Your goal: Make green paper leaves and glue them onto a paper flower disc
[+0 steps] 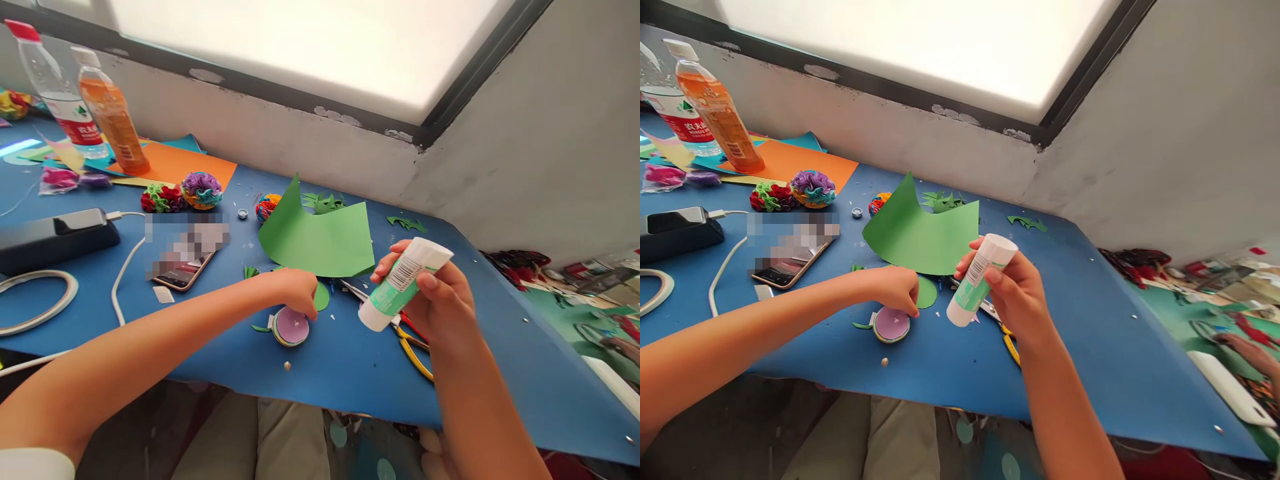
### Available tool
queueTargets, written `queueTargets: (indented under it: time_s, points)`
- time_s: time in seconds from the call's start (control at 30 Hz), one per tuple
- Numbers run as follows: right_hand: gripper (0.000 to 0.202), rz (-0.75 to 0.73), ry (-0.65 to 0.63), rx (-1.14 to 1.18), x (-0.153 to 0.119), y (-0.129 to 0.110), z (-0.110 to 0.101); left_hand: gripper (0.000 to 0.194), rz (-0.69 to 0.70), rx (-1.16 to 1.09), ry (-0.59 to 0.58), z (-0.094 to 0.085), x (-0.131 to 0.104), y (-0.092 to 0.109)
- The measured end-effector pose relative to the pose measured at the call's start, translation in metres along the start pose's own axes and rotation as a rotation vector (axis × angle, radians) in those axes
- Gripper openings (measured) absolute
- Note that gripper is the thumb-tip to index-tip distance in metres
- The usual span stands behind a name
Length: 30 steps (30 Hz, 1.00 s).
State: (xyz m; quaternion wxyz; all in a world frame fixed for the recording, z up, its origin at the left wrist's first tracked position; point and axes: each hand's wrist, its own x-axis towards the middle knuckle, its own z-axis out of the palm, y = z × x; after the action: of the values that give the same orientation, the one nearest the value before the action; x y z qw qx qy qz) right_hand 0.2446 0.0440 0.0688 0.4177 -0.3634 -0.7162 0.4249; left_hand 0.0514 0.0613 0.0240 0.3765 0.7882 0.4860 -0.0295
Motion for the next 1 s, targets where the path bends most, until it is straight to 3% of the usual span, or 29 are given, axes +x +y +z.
queueTargets:
  time_s: [0.13, 0.23, 0.33, 0.47, 0.63, 1.0]
  points:
    - [0.020, -0.039, -0.074, 0.168, -0.001, -0.002, 0.021, 0.016, 0.029, -0.084, 0.000, -0.006, -0.005, -0.004]
    - [0.018, -0.130, -0.108, 0.342, -0.002, 0.003, 0.048, 0.024, 0.066, -0.179, 0.066, -0.010, -0.013, -0.015]
    - [0.026, -0.178, -0.088, 0.456, -0.004, 0.018, 0.076, 0.028, 0.103, -0.415, 0.260, -0.009, -0.015, -0.034]
    - [0.028, -0.103, -0.134, 0.424, -0.003, 0.035, 0.101, 0.022, 0.179, -0.608, 0.582, -0.003, -0.009, -0.061]
    - [0.027, -0.020, -0.120, 0.417, 0.001, 0.039, 0.108, 0.018, 0.184, -0.598, 0.739, -0.001, -0.006, -0.072]
    - [0.024, -0.015, -0.081, 0.501, -0.005, 0.045, 0.102, 0.015, 0.211, -0.559, 0.774, -0.003, -0.012, -0.067]
